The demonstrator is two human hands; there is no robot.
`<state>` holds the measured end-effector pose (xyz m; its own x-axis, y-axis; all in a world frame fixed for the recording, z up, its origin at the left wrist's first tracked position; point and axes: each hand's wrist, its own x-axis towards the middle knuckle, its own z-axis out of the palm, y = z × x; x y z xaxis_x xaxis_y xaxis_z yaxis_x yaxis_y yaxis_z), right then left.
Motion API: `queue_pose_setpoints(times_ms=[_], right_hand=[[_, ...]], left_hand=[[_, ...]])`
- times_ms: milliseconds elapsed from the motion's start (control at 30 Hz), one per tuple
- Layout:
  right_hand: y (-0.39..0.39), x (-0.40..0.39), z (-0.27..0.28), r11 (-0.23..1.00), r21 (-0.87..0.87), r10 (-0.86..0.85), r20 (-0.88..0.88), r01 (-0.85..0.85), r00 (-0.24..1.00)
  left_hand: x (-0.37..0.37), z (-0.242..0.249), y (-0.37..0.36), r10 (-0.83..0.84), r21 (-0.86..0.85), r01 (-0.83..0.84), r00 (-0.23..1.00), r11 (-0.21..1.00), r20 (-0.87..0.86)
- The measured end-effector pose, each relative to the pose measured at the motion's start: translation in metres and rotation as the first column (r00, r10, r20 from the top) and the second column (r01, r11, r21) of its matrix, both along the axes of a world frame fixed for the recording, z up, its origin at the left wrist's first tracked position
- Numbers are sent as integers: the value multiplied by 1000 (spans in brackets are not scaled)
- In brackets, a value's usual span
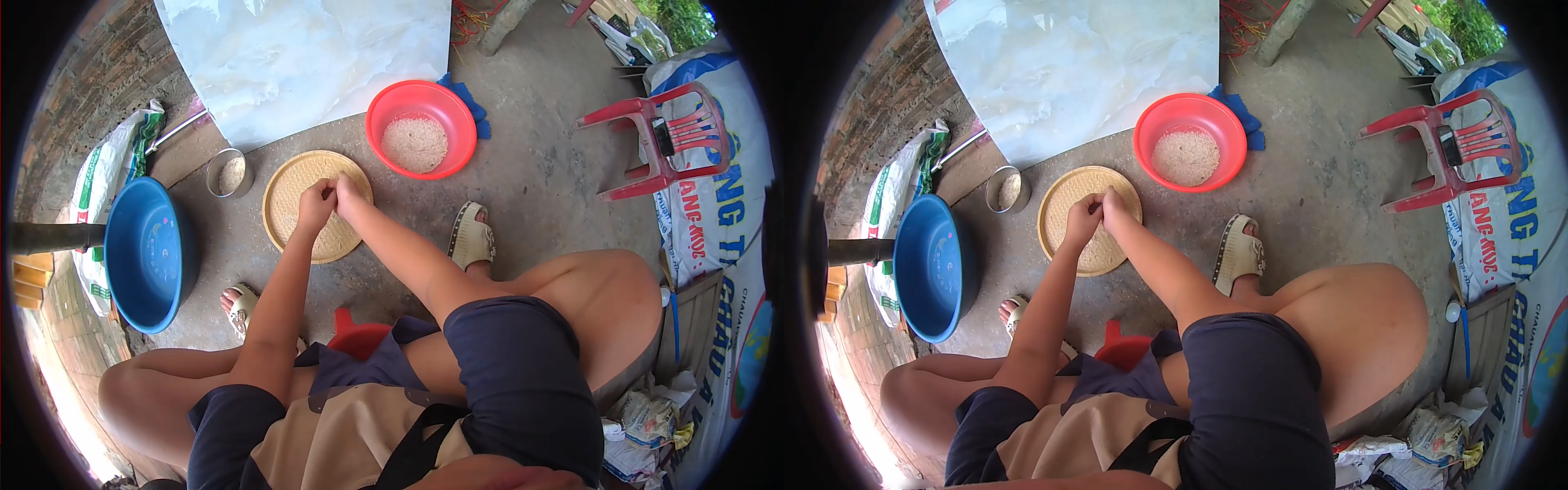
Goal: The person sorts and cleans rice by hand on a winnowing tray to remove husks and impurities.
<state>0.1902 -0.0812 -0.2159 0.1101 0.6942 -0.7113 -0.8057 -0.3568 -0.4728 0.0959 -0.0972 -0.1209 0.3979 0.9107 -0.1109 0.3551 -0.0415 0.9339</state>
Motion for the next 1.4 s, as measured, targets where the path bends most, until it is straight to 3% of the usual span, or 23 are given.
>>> queue_pose_setpoints(times_ms=[67, 133, 200, 233, 300, 367, 467, 533, 600, 800, 1000, 1067, 1400], right_hand=[[-4, 0, 36, 997, -11, -80, -47, 80, 996], [-8, 7, 45, 988, -29, -157, -90, 155, 984], [-10, 16, 52, 981, -185, -52, 33, 57, 998], [-13, 19, 55, 981, -184, -52, 33, 57, 998], [-19, 22, 61, 976, -218, 68, 193, -24, 979], [-21, 24, 52, 978, -209, 45, 251, 9, 967], [-26, 24, 41, 980, -198, 36, 342, 35, 939], [-29, 24, 37, 980, -196, 50, 376, 27, 925], [-30, 25, 36, 968, -234, 178, 392, -90, 903], [-29, 25, 36, 963, -243, 208, 391, -118, 896], [-28, 25, 34, 957, -258, 231, 396, -134, 889], [-29, 26, 35, 957, -252, 234, 387, -142, 892], [-33, 29, 34, 955, -206, 280, 382, -214, 881]], left_hand=[[1, 12, 2, -72, 26, 74, 993, 997, -89], [-2, 17, 4, -59, 377, 187, 943, 907, -327], [-7, 13, -1, 7, 381, 147, 927, 913, -374], [-11, 7, -4, 72, 389, 110, 904, 915, -422], [-18, -19, -8, 73, 359, 118, 876, 926, -476], [-22, -36, -16, 70, 327, 127, 846, 936, -529], [-25, -45, -34, 24, 291, 297, 662, 910, -750], [-27, -47, -43, 47, 338, 331, 649, 881, -759], [-29, -46, -48, 77, 386, 361, 639, 849, -765], [-37, -41, -47, -12, 379, 392, 708, 838, -706], [-45, -36, -47, 53, 521, 302, 827, 798, -560], [-43, -31, -48, 135, 581, 195, 870, 790, -475], [-49, -52, -37, 93, 550, 158, 911, 820, -401]])
